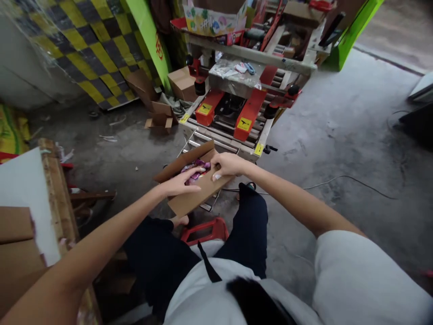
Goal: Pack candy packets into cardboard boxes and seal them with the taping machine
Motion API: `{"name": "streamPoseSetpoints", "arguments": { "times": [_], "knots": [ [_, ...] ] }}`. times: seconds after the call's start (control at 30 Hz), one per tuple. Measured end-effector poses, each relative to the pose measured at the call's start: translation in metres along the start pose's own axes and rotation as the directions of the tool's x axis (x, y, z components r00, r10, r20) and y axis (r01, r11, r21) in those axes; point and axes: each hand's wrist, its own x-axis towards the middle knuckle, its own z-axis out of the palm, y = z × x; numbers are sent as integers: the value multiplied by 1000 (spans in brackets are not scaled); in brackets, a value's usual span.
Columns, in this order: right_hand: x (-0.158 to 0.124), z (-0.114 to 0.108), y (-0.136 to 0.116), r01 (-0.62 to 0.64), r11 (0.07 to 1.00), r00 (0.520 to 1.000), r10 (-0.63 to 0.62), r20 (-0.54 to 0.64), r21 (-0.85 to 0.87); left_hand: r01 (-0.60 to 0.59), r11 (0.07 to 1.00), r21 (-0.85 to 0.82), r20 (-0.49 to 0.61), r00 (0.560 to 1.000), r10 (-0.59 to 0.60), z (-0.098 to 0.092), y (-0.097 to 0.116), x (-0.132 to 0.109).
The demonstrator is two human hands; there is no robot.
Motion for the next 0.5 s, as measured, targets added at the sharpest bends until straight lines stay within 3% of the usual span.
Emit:
{"name": "streamPoseSetpoints", "arguments": {
  "times": [0.07, 0.17, 0.27, 0.37, 0.43, 0.5],
  "knots": [
    [-11, 9, -7, -74, 997, 982, 71, -173, -11, 12, 1000, 11, -167, 986, -10, 10, 4, 0],
    [-26, 29, -23, -68, 994, 915, 30, -403, -80, 6, 996, 87, -455, 890, 34, 37, 6, 0],
    [-25, 44, -41, 85, 981, 943, -135, -303, -173, 27, 976, 216, -614, 781, 114, 57, 5, -2],
    [-15, 51, -53, 101, 972, 973, -141, -181, -213, 94, 922, 374, -698, 683, 214, 60, 13, -8],
    [-8, 53, -59, 51, 966, 979, -98, -178, -252, 193, 865, 463, -704, 673, 227, 53, 26, -12],
    [-3, 58, -63, -4, 960, 974, -60, -219, -279, 334, 791, 513, -692, 706, 151, 41, 42, -15]
  ]
}}
